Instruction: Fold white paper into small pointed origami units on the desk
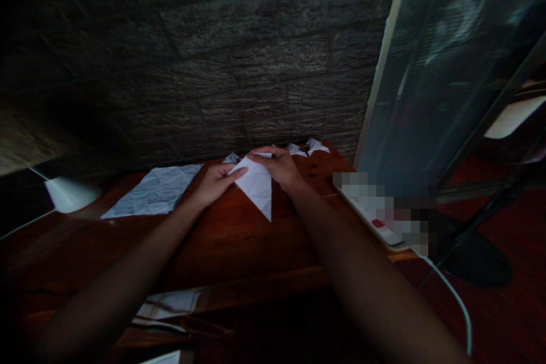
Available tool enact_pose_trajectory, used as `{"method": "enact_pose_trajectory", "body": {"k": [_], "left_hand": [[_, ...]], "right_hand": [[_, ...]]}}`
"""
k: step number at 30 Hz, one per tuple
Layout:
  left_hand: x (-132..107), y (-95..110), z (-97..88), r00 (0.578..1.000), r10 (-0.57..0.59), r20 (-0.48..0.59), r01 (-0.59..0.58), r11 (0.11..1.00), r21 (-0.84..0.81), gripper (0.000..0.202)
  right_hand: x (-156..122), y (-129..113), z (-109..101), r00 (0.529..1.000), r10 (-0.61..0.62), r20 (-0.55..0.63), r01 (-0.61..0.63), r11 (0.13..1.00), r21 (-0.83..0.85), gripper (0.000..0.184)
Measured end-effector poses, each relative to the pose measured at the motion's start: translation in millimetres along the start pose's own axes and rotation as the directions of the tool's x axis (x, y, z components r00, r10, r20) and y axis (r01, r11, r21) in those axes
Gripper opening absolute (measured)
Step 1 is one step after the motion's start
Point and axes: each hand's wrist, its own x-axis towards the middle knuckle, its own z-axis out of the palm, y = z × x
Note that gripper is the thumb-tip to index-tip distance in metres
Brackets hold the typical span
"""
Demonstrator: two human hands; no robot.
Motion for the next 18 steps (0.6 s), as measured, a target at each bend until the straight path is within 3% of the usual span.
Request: {"method": "enact_pose_trajectory", "body": {"k": [7,13,18], "left_hand": [[1.1,1.2,3.5,1.0,0.008,0.005,-0.008,0.999,-0.036,0.048],[3.2,-3.1,6.9,0.999,-0.028,0.027,0.031,0.992,-0.121,0.046],[3.7,-4.8,3.0,0.999,-0.024,-0.033,0.021,0.997,-0.077,0.045]], "right_hand": [[-0.2,-1.0,0.9,0.999,0.026,0.035,-0.029,0.996,0.09,0.029],[-1.6,-1.4,-0.1,0.996,0.046,-0.077,-0.04,0.996,0.078,0.032],[-1.8,-1.2,0.0,0.997,0.035,-0.073,-0.03,0.997,0.072,0.031]]}}
